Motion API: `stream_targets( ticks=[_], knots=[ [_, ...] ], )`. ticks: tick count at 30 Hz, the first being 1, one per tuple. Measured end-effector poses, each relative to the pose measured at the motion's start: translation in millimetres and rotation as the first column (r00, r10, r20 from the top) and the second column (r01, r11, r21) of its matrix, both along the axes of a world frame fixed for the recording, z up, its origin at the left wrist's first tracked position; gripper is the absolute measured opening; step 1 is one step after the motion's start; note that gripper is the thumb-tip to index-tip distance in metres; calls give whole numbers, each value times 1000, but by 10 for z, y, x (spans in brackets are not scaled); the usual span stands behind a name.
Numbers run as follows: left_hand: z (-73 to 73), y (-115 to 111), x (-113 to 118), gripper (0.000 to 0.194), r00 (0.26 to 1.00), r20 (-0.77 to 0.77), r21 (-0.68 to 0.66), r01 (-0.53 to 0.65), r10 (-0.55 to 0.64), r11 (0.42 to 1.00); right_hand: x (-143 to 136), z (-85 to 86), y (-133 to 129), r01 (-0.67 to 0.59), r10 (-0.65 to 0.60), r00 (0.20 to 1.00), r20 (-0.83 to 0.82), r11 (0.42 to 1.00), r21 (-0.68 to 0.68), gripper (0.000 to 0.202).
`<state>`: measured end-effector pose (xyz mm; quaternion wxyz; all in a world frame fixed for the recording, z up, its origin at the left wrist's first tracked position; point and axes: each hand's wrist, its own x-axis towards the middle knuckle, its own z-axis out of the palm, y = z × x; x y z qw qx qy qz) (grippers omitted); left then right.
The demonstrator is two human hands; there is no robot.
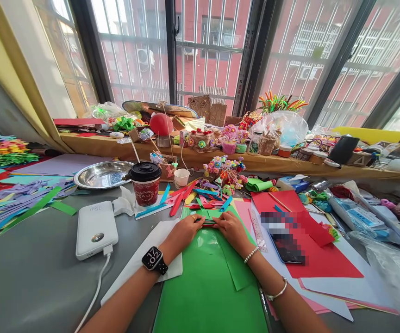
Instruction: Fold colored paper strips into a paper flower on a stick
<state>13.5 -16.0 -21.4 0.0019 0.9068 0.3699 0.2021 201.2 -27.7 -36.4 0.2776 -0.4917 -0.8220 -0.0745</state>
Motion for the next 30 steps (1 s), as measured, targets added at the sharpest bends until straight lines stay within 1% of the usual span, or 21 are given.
stream_targets(
  ticks=[3,5,8,11,13,16,20,22,24,27,30],
  knots=[
    [47,67,-14,26,996,86,-141,19,-7,990,-2,-12,2,1,-1,1000,-5,1000,24,21],
    [104,104,7,23,995,100,-223,23,0,974,-4,-13,0,3,-3,1000,-6,1000,25,21],
    [162,128,57,24,992,116,-256,-11,42,967,-3,-7,-2,3,-3,1000,-15,1000,5,20],
    [148,131,93,21,982,179,-277,-3,54,961,4,-2,2,-6,5,998,-61,1000,-30,20],
    [123,132,102,18,974,216,-274,-1,63,962,10,3,8,-11,4,994,-113,998,-65,20],
    [111,137,98,16,972,225,-253,-4,63,967,17,14,10,-21,-2,984,-181,992,-123,18],
    [137,113,72,18,985,174,-235,25,17,972,12,31,-5,-12,-12,985,-169,990,-138,16],
    [136,82,60,21,986,167,-219,39,-2,975,5,36,-15,-20,2,988,-156,993,-116,14],
    [118,50,53,19,981,196,-200,43,-2,979,-2,38,-24,-36,25,990,-136,996,-77,13],
    [78,22,45,16,971,237,-170,20,22,985,-12,36,-34,-42,43,996,-73,999,6,12],
    [43,25,33,17,964,266,-152,36,6,988,-18,29,-43,-48,50,999,-17,996,72,13]
  ],
)
